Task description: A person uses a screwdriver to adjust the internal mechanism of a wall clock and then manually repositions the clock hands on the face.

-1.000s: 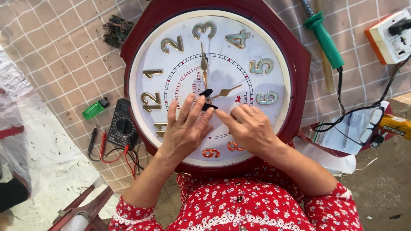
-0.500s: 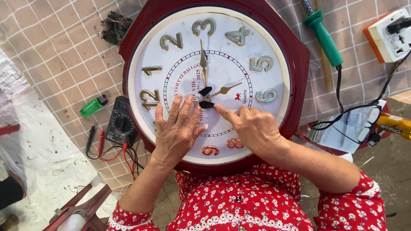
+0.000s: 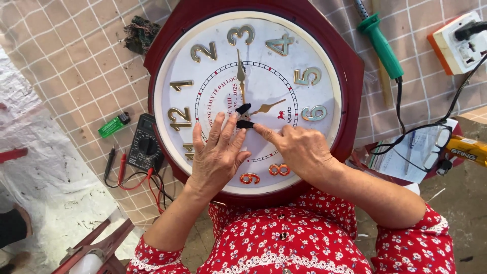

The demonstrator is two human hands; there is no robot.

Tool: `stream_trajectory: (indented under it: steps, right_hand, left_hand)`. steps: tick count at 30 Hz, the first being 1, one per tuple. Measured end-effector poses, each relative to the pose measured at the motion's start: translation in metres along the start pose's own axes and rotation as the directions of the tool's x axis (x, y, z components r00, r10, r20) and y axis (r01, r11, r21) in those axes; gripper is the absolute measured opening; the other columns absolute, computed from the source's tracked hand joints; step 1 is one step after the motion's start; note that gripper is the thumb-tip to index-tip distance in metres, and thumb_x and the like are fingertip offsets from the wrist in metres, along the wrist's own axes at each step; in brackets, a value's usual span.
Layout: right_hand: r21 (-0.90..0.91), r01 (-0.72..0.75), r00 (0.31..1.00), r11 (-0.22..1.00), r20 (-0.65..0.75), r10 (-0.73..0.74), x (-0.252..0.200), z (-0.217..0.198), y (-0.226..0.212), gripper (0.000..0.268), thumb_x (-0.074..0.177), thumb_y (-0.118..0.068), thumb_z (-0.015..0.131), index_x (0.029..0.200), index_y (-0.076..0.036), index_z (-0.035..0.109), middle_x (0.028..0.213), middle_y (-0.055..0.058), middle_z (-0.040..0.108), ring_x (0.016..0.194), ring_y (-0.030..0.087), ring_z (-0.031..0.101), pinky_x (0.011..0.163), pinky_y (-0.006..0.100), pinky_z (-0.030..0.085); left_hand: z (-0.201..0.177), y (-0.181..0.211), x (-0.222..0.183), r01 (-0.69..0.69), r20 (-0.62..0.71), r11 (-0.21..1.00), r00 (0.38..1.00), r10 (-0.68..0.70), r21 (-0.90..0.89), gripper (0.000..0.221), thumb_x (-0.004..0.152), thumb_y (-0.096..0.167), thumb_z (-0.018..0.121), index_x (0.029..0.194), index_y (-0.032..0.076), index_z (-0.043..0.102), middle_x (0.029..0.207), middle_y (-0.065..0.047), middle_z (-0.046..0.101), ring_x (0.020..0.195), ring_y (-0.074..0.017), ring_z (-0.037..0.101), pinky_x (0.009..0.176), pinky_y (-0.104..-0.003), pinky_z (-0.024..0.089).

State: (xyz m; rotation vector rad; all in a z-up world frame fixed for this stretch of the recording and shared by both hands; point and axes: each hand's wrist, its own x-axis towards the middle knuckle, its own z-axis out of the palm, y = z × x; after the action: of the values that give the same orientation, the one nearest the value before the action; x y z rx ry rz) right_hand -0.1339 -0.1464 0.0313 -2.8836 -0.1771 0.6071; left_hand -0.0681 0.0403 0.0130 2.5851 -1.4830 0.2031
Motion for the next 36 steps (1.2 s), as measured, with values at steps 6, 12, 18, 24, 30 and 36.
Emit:
stream_trajectory:
  steps: [6, 12, 18, 24, 30, 36]
  right_hand:
    - [0.015, -0.015, 1.000, 1.000, -0.002, 0.015, 0.000, 0.002, 0.000, 0.058, 0.083, -0.005, 0.047, 0.134, -0.028, 0.031, 0.070, 0.010, 0.065, 0.053, 0.015, 0.064, 0.046, 0.033, 0.055]
    - [0.020, -0.012, 1.000, 1.000, -0.010, 0.012, -0.001, 0.000, 0.001, 0.056, 0.083, -0.005, 0.047, 0.133, -0.027, 0.034, 0.071, 0.011, 0.065, 0.053, 0.015, 0.064, 0.047, 0.033, 0.055]
    - [0.071, 0.011, 0.993, 0.997, -0.120, -0.002, 0.001, 0.010, 0.003, 0.047, 0.083, -0.007, 0.047, 0.127, -0.022, 0.043, 0.062, 0.008, 0.063, 0.047, 0.013, 0.061, 0.041, 0.030, 0.053]
    - [0.010, 0.016, 0.899, 1.000, -0.437, -0.010, 0.020, 0.004, -0.003, 0.050, 0.079, -0.009, 0.048, 0.128, -0.021, 0.043, 0.050, 0.001, 0.052, 0.036, 0.011, 0.052, 0.036, 0.029, 0.048]
    - [-0.099, -0.077, 0.986, 0.992, -0.156, 0.061, 0.027, 0.005, -0.006, 0.061, 0.079, -0.007, 0.047, 0.136, -0.021, 0.031, 0.054, 0.009, 0.060, 0.039, 0.013, 0.056, 0.036, 0.032, 0.049]
    - [-0.202, -0.108, 0.993, 0.973, -0.076, 0.094, 0.026, -0.003, -0.011, 0.067, 0.079, -0.005, 0.049, 0.139, -0.019, 0.023, 0.057, 0.011, 0.061, 0.041, 0.015, 0.059, 0.038, 0.035, 0.050]
  left_hand:
    - [0.006, -0.002, -0.003, -0.020, -0.056, 1.000, 0.998, 0.020, -0.003, 0.045, 0.089, 0.046, 0.034, 0.104, 0.011, 0.059, 0.125, -0.011, 0.049, 0.124, -0.0278, 0.035, 0.097, -0.056, 0.012]
    - [0.007, -0.003, -0.006, -0.033, -0.057, 0.998, 0.998, 0.036, 0.049, 0.040, 0.089, 0.042, 0.039, 0.104, 0.011, 0.059, 0.121, -0.009, 0.053, 0.125, -0.0271, 0.033, 0.097, -0.058, 0.010]
    - [0.002, -0.019, 0.011, 0.009, -0.113, 0.995, 0.994, 0.002, 0.096, 0.033, 0.088, 0.040, 0.043, 0.100, 0.016, 0.061, 0.106, -0.008, 0.060, 0.119, -0.0294, 0.040, 0.096, -0.057, 0.016]
    - [0.018, -0.023, 0.021, 0.035, -0.063, 0.999, 0.997, -0.033, 0.039, 0.048, 0.088, 0.051, 0.033, 0.116, 0.019, 0.054, 0.124, -0.016, 0.047, 0.125, -0.0342, 0.030, 0.095, -0.058, 0.008]
    - [0.014, -0.024, 0.019, 0.033, -0.045, 0.998, 0.999, -0.031, 0.046, 0.048, 0.088, 0.048, 0.036, 0.120, 0.015, 0.051, 0.128, -0.017, 0.043, 0.126, -0.0344, 0.030, 0.095, -0.058, 0.008]
    - [0.006, -0.026, 0.019, 0.048, -0.045, 0.998, 0.998, -0.046, 0.030, 0.045, 0.089, 0.046, 0.035, 0.111, 0.013, 0.056, 0.123, -0.017, 0.047, 0.126, -0.0331, 0.030, 0.094, -0.060, 0.009]
